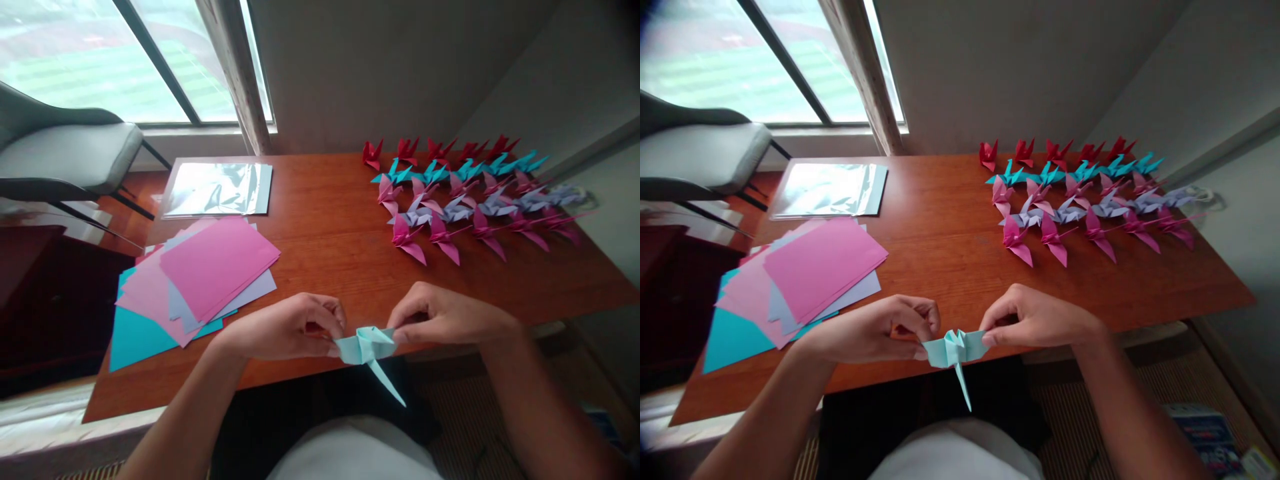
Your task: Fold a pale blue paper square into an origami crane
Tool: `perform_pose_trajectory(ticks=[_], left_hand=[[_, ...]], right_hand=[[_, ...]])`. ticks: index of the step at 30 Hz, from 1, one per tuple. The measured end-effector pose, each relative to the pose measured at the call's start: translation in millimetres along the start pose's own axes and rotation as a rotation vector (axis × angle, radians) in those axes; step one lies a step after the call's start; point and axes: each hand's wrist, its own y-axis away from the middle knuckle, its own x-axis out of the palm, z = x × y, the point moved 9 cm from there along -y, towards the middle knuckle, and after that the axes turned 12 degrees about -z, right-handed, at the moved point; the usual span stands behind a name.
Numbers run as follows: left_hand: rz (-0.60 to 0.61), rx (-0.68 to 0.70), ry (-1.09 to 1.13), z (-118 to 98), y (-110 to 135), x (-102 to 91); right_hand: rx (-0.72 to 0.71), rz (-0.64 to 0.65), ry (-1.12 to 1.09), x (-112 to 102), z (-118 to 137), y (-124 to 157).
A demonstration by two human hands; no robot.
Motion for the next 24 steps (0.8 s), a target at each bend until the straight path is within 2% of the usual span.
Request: perform_pose_trajectory(ticks=[3, 6, 9, 12, 17, 21, 24], left_hand=[[0.018, -0.026, -0.188, 2.6, -5.7, -0.5], [-0.067, -0.079, -0.348, 9.4, -9.5, -8.2], [-0.125, -0.092, -0.365, 10.5, -9.0, -11.6], [-0.197, -0.101, -0.277, 8.5, -7.3, -14.4], [-0.304, -0.203, -0.043, 15.2, -4.6, -16.3], [-0.289, -0.271, 0.193, 24.4, -2.9, -9.3], [-0.288, -0.258, 0.302, 26.3, -3.1, -7.9]], right_hand=[[-0.009, -0.055, 0.142, -5.0, 6.8, 1.0], [0.014, -0.151, 0.226, -11.4, 7.8, 2.9], [0.013, -0.27, 0.251, -18.9, 9.0, 5.9], [-0.014, -0.355, 0.245, -23.0, 11.7, 7.4], [-0.007, -0.377, 0.186, -20.7, 8.8, 5.4], [-0.003, -0.394, 0.065, -18.0, 3.0, 3.7], [-0.016, -0.358, -0.117, -11.2, -1.3, 0.8]])
